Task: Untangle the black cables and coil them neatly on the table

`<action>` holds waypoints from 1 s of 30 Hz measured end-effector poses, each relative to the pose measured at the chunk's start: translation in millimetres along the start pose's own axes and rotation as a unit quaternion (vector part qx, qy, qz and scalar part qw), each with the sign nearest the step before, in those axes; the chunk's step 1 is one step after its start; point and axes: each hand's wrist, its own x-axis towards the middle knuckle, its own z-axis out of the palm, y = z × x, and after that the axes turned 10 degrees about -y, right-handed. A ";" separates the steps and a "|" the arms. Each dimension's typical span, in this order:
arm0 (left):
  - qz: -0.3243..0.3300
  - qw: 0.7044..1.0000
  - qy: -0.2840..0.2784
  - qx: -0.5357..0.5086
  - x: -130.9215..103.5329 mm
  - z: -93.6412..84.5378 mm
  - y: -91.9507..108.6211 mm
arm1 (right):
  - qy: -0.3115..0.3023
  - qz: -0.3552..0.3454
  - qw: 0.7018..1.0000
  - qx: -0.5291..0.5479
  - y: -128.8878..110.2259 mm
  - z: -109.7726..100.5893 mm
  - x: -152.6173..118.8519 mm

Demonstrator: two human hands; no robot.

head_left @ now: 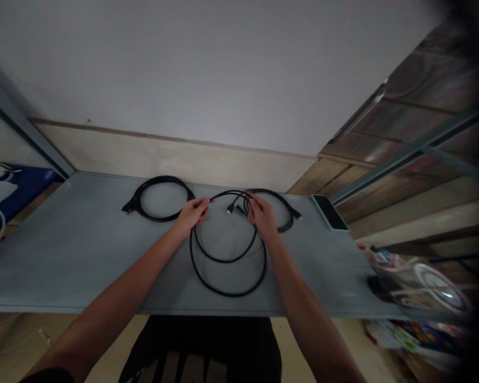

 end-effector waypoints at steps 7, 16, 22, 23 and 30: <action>-0.041 0.995 -0.042 0.087 -2.9 -10.1 9.7 | -0.203 0.151 0.960 0.122 -8.4 8.0 -13.1; -0.073 0.987 -0.092 0.106 -4.3 -5.1 3.6 | -0.190 0.137 0.964 0.125 5.5 22.5 -9.9; -0.037 0.995 -0.076 0.049 0.3 -5.0 1.3 | 0.019 0.029 0.984 0.174 4.3 15.7 -3.2; -0.037 0.995 -0.069 0.062 1.0 -5.7 1.0 | 0.043 0.017 0.983 0.178 4.3 14.8 -3.0; -0.025 0.985 -0.017 0.167 2.4 -7.8 2.4 | 0.133 -0.019 0.976 0.169 8.6 11.3 -1.0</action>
